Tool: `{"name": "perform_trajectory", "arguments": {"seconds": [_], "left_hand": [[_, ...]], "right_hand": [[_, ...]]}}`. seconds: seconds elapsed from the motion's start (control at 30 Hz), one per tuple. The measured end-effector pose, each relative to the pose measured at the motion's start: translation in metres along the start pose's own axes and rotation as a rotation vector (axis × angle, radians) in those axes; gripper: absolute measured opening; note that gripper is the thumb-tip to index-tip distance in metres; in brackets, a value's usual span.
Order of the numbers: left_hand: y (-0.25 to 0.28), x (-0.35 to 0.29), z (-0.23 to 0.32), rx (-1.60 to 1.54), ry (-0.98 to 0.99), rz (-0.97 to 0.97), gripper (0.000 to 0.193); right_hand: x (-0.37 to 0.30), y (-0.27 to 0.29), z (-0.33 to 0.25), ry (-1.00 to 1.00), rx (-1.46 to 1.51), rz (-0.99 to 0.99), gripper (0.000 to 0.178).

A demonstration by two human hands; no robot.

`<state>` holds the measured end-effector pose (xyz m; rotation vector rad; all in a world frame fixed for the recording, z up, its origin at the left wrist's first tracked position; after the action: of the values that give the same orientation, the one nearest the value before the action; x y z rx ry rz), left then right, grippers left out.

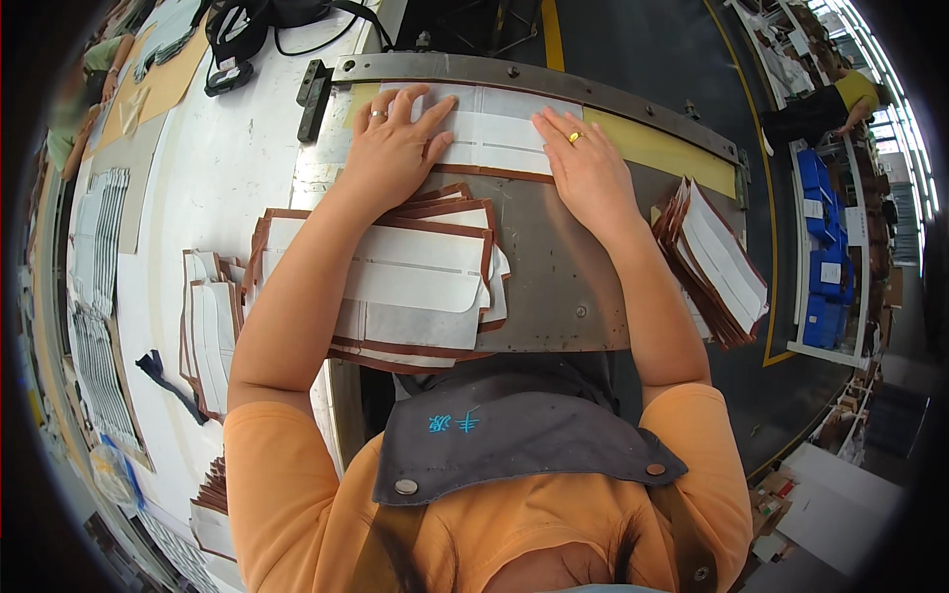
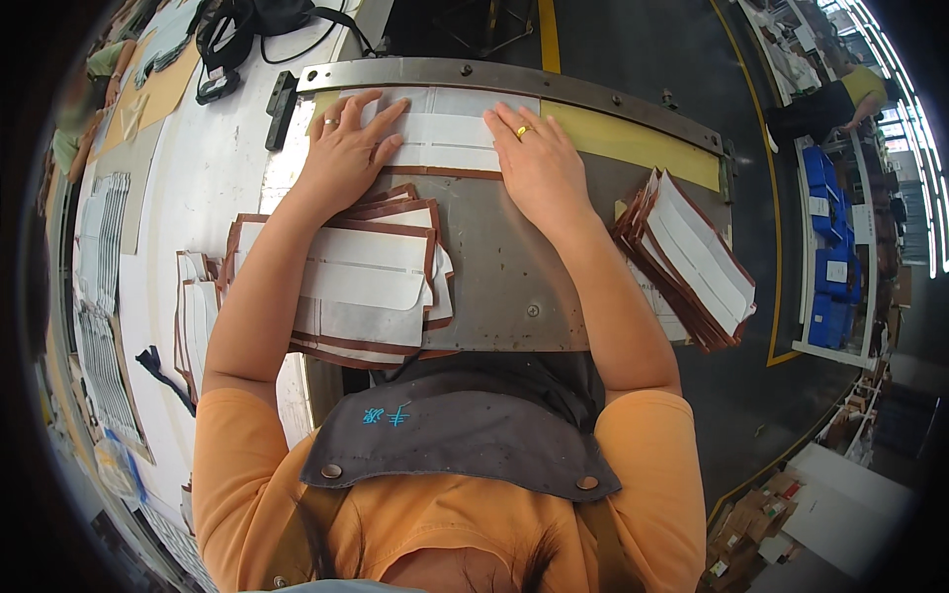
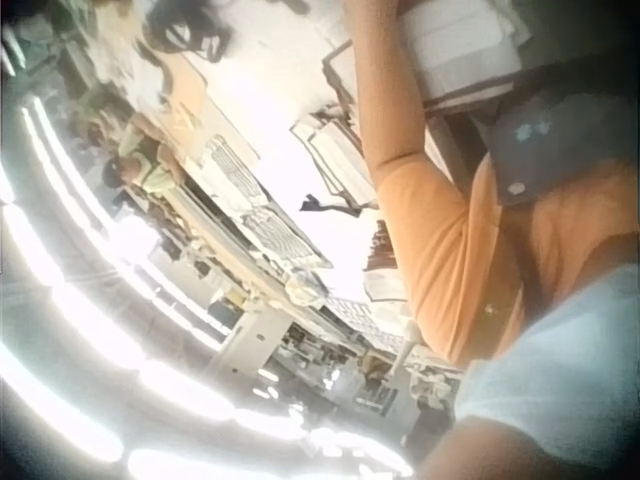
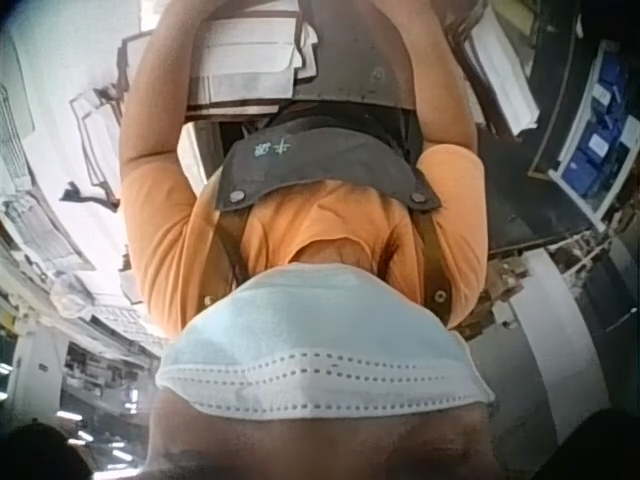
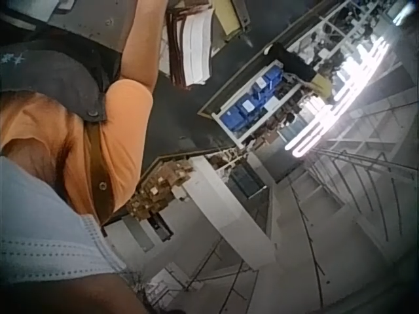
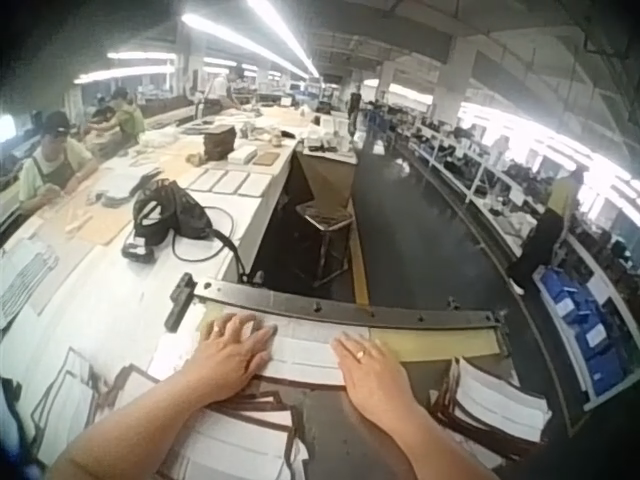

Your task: The recorder is folding and aligning leather strips on a metal guide fixture at a workshop table.

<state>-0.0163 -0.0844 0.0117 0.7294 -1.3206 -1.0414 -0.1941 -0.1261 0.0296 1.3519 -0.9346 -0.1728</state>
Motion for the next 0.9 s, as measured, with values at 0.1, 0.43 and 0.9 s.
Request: {"name": "perform_trajectory", "arguments": {"seconds": [0.1, 0.43, 0.9], "left_hand": [[0.0, 0.001, 0.004, 0.048, 0.04, -0.068, 0.04], [0.011, 0.0, 0.004, -0.001, 0.007, 0.054, 0.031], [0.014, 0.008, -0.024, -0.068, 0.11, 0.232, 0.038]], "right_hand": [[0.0, -0.001, 0.0, 0.013, -0.047, 0.001, 0.031], [0.023, 0.0, 0.0, 0.049, 0.088, -0.047, 0.028], [0.089, -0.058, -0.07, 0.264, 0.156, 0.047, 0.021]]}}
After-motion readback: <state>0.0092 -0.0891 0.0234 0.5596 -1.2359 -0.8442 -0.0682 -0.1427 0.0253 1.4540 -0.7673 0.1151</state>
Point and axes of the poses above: each hand's wrist, its own x-axis towards the middle knuckle, its own y-axis out of the back of the hand, z = x × y, the point moved 8 cm from there along x, towards the middle knuckle, and after that the axes turned 6 degrees about z, right-handed, at the moved point
